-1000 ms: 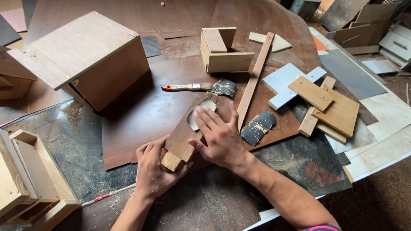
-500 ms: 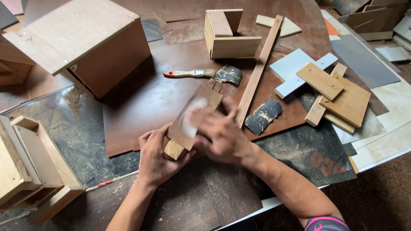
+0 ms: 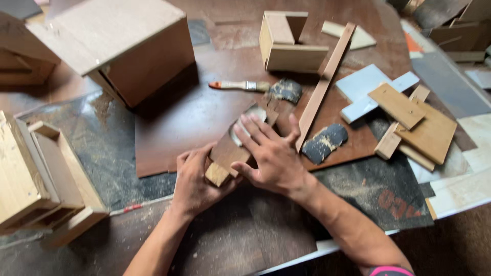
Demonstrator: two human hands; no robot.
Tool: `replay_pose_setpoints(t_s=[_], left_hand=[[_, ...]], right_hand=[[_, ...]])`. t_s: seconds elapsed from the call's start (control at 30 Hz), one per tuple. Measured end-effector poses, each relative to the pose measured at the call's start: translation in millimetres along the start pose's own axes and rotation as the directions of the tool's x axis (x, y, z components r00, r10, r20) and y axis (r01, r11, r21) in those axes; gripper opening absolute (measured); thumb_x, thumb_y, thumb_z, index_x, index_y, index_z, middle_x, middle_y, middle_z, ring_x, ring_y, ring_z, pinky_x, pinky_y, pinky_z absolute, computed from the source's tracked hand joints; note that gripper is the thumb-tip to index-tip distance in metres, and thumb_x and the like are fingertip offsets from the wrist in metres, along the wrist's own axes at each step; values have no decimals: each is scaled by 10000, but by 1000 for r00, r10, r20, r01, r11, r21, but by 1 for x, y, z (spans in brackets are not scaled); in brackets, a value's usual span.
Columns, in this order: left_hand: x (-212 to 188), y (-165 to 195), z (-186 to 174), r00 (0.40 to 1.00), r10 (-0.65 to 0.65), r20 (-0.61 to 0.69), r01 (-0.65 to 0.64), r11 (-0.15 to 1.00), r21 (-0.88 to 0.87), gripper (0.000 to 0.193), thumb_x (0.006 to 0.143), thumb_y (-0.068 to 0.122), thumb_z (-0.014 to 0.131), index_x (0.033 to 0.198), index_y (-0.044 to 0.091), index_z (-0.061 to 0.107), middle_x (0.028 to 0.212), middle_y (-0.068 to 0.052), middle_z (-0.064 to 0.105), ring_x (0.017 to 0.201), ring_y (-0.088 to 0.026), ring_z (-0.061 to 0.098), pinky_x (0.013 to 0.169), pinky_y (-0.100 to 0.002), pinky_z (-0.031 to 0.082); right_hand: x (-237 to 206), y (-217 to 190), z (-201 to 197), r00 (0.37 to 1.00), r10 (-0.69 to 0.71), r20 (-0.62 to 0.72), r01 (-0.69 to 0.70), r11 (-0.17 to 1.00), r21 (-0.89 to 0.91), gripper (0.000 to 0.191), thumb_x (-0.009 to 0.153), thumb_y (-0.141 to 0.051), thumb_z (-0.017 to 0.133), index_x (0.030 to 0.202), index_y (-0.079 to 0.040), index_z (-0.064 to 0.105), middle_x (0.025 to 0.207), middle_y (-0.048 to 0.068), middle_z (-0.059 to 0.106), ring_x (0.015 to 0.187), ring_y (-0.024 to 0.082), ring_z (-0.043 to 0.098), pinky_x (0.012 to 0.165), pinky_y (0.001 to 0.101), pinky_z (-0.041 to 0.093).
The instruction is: The person sands a rectangular wooden block by hand, rubbing a piece of sandpaper back and forth along its surface while holding the block steady with the other hand. They reposition the block and sand different faces, then set it down among other wooden parts on the workbench.
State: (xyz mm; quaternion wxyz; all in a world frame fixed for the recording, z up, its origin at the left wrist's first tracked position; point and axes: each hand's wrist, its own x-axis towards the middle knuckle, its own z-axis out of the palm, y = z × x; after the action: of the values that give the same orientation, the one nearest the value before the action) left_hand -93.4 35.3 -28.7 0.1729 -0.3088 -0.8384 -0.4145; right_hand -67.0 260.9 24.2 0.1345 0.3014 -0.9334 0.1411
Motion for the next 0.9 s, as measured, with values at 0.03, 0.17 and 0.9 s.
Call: replay_pose_setpoints(t_s=[0.03, 0.17, 0.9], left_hand=[[0, -1, 1, 1000, -11, 18, 11, 1000, -3, 903, 641, 430, 926, 1348, 20, 541, 1145, -118, 701, 1086, -261, 667, 1043, -435, 398], [-2, -4, 4, 993, -113, 25, 115, 984, -133, 880, 626, 469, 922, 1321, 42, 591, 1249, -120, 656, 1204, -280, 579, 1053, -437, 388], [-6, -23, -9, 987, -55, 148, 57, 998, -5, 1043, 721, 595, 825, 1518, 61, 416, 1478, -138, 566, 1447, -238, 439, 1196, -565, 45]], right_hand=[[-1, -1, 0, 997, -72, 37, 70, 996, 62, 792, 1040, -722, 181, 1466, -177, 568, 1557, 128, 537, 1474, 274, 449, 1198, 614, -72], [-7, 5, 3, 998, -44, -52, 34, 982, -186, 699, 994, -711, 418, 1467, -223, 577, 1542, 29, 548, 1459, 191, 446, 1186, 639, -73], [7, 30, 40, 998, -42, -45, 39, 998, -54, 813, 1006, -715, 160, 1565, -183, 416, 1647, 18, 415, 1529, 145, 351, 1217, 564, 99]])
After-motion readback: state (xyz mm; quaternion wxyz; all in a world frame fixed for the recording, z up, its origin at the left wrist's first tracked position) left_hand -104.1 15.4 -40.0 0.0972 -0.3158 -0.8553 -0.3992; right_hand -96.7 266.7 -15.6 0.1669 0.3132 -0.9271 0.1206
